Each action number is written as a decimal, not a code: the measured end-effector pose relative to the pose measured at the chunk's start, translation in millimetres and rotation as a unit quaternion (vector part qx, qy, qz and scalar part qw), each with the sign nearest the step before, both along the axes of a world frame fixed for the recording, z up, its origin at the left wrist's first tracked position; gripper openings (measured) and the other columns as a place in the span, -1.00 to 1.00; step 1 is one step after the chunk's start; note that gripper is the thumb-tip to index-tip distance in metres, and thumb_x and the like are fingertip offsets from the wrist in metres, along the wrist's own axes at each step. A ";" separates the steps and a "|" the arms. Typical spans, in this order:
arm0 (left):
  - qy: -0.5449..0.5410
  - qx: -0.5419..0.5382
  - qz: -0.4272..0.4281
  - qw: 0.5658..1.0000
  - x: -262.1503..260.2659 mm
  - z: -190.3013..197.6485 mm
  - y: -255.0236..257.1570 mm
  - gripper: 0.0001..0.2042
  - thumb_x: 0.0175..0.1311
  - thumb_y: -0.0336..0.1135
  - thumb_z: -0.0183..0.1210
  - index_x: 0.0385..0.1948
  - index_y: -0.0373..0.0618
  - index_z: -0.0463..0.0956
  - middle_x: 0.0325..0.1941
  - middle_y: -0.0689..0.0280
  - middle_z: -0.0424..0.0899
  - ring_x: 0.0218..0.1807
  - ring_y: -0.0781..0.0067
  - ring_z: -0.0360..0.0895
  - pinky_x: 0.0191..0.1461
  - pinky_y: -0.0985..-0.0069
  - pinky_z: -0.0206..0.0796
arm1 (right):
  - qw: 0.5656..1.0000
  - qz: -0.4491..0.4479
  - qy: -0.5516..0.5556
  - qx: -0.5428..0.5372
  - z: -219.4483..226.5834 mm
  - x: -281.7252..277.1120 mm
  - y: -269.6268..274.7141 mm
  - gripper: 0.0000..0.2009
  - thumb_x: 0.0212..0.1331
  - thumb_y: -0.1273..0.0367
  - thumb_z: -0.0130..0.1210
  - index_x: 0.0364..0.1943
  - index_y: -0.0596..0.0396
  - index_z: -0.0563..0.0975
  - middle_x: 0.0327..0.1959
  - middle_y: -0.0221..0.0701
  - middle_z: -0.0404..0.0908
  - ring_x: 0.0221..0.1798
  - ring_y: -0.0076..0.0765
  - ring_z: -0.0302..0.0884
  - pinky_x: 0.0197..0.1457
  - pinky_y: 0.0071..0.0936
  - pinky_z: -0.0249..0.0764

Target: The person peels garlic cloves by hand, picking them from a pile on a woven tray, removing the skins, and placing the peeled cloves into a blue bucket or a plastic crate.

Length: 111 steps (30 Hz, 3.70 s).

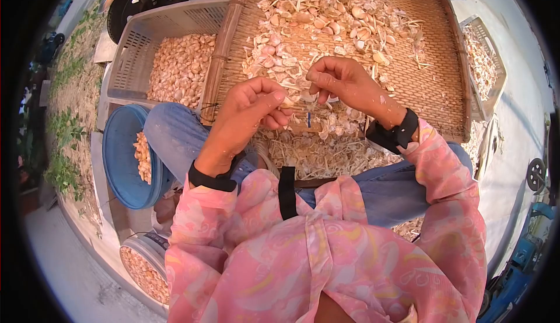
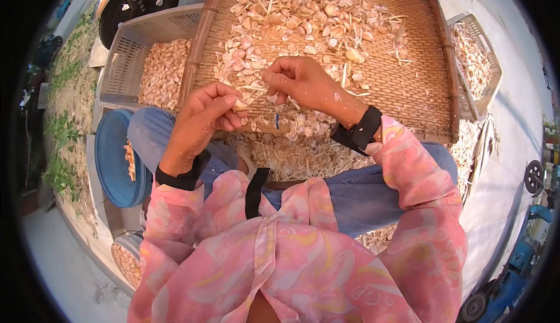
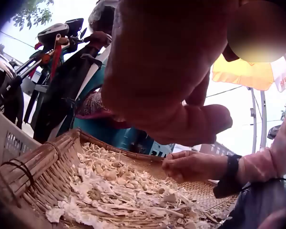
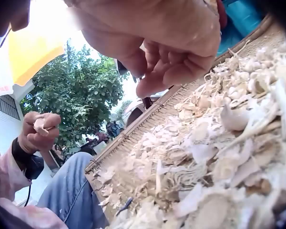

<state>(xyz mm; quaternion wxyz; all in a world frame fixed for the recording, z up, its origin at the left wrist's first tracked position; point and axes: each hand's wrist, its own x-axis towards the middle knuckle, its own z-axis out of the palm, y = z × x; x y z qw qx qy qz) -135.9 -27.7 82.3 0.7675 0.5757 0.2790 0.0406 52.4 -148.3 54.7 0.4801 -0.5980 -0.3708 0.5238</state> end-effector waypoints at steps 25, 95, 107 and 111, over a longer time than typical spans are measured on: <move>-0.028 0.324 -0.049 0.944 34.3 -48.6 -11.9 -0.72 0.26 -0.33 0.08 -0.09 -0.30 0.39 -0.32 0.27 0.56 -0.35 0.62 0.48 -0.30 0.66 0.34 | 0.937 -0.017 -0.341 0.073 -14.2 9.6 -12.8 -0.77 -0.03 0.51 0.19 -0.22 0.12 0.51 -0.45 -0.40 0.51 -0.47 -0.54 0.44 -0.39 -0.58 0.38; 0.127 0.730 0.068 0.668 -28.4 -34.0 189.0 -0.76 0.22 -0.24 0.08 -0.29 -0.26 0.51 -0.34 0.28 0.56 -0.34 0.47 0.47 -0.28 0.52 0.31 | 0.786 -0.029 -0.609 0.107 -72.7 114.1 83.5 -0.75 -0.04 0.45 0.07 -0.19 0.04 0.53 -0.20 -0.27 0.51 -0.21 -0.05 0.49 -0.15 -0.24 0.42; -0.073 0.338 -0.055 0.937 129.3 -66.9 38.1 -0.75 0.16 -0.37 0.16 -0.17 -0.27 0.44 -0.34 0.25 0.58 -0.35 0.50 0.52 -0.27 0.57 0.37 | 0.910 0.008 -0.415 0.012 -16.4 70.4 38.8 -0.74 0.02 0.33 0.15 -0.20 0.12 0.51 -0.32 -0.19 0.56 -0.29 -0.11 0.55 -0.26 -0.32 0.43; -0.081 0.129 -0.042 0.987 135.9 -60.7 19.4 -0.84 0.20 -0.36 0.15 -0.31 -0.25 0.45 -0.35 0.33 0.58 -0.32 0.61 0.53 -0.25 0.67 0.39 | 0.927 -0.102 -0.361 0.005 -2.6 59.8 9.6 -0.70 0.01 0.30 0.20 -0.24 0.20 0.47 -0.43 -0.20 0.54 -0.38 -0.16 0.54 -0.35 -0.37 0.42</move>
